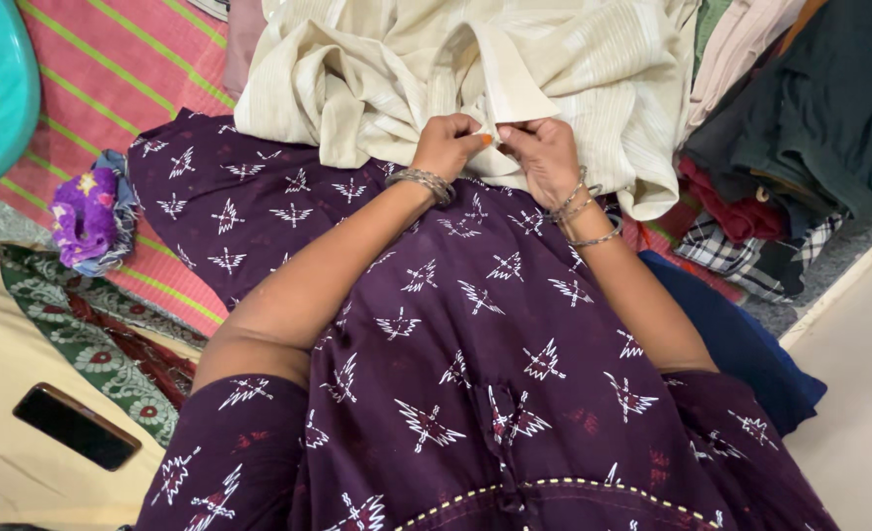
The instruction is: The person buttons a white shirt by hand while sitting on a mat. They align the placket, fasten buttons one by one, and smooth the fabric. The shirt remains on the lap throughout the clip.
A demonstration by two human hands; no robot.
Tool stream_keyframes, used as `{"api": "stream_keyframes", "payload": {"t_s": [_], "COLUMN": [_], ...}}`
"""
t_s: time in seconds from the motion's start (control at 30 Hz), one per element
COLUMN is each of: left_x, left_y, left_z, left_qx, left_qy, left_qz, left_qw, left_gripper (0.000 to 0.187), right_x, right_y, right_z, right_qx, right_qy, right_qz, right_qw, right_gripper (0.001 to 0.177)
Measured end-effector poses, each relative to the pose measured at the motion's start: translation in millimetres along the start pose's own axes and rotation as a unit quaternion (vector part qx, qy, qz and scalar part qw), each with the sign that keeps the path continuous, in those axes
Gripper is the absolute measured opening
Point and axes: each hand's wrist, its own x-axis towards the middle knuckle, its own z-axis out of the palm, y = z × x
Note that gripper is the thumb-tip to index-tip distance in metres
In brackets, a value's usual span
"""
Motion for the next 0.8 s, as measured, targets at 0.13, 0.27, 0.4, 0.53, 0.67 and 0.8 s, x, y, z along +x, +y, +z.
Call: {"api": "stream_keyframes", "payload": {"t_s": [0.13, 0.27, 0.4, 0.53, 0.67, 0.8], "left_x": [-8.4, -16.0, -20.8, -19.6, -17.4, -14.6], "left_y": [5.3, 15.9, 24.2, 25.8, 17.1, 10.9], "left_z": [-2.8, -5.2, -6.0, -5.5, -6.7, -7.8], "left_qx": [0.030, 0.122, 0.212, 0.276, 0.271, 0.279], "left_qy": [-0.008, 0.022, 0.037, 0.034, 0.046, 0.042], "left_qz": [0.027, 0.130, 0.158, 0.111, 0.085, 0.061], "left_qw": [0.999, 0.984, 0.964, 0.954, 0.958, 0.957], "left_gripper": [0.013, 0.015, 0.017, 0.020, 0.021, 0.018], "right_x": [-1.5, -2.4, -3.8, -6.2, -5.1, -6.3], "right_y": [-3.2, -12.0, -17.4, -11.9, -2.4, 2.9], "right_z": [3.5, 8.0, 7.3, 4.6, 1.7, 1.9], "right_qx": [-0.008, 0.001, -0.048, -0.118, -0.216, -0.324], "right_qy": [-0.003, -0.030, -0.056, -0.062, -0.078, -0.067], "right_qz": [0.001, 0.002, 0.004, -0.008, -0.040, -0.055], "right_qw": [1.000, 1.000, 0.997, 0.991, 0.972, 0.942], "right_gripper": [0.020, 0.029, 0.033, 0.032, 0.025, 0.018]}}
